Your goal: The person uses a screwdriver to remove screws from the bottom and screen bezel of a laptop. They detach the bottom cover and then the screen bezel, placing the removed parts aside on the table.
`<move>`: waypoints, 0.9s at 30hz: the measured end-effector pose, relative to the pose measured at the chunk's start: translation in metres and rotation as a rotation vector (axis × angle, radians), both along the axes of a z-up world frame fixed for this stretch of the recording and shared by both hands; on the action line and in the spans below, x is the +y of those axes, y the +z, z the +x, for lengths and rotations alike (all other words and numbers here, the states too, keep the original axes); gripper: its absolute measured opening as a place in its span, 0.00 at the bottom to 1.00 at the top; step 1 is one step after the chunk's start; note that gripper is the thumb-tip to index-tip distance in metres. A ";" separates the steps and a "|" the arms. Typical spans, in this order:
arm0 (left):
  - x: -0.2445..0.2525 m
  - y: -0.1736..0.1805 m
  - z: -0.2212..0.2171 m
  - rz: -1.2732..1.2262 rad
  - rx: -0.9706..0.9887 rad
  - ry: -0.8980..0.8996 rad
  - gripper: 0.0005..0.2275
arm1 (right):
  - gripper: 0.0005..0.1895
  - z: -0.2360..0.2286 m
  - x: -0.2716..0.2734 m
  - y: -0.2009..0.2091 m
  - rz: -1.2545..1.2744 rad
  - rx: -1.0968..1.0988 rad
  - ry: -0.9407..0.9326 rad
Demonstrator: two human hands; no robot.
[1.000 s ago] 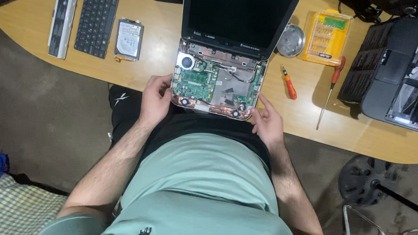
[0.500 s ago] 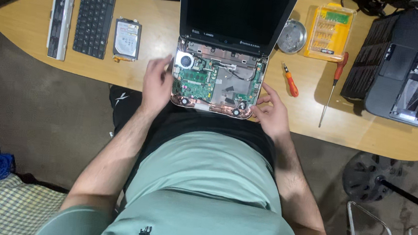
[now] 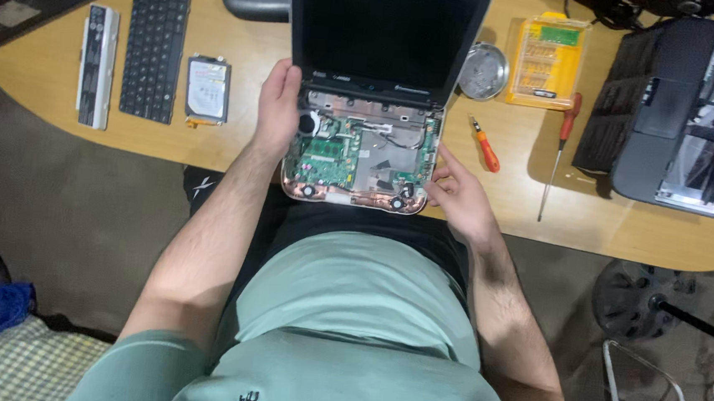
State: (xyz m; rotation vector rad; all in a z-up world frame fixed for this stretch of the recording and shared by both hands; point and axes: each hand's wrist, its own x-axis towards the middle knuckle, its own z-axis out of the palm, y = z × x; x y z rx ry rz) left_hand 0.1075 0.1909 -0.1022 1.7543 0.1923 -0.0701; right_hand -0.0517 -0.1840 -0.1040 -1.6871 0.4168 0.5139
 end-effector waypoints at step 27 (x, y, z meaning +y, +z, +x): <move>0.059 0.016 -0.092 -0.117 0.290 -0.073 0.18 | 0.41 -0.073 0.017 0.027 0.152 -0.107 -0.079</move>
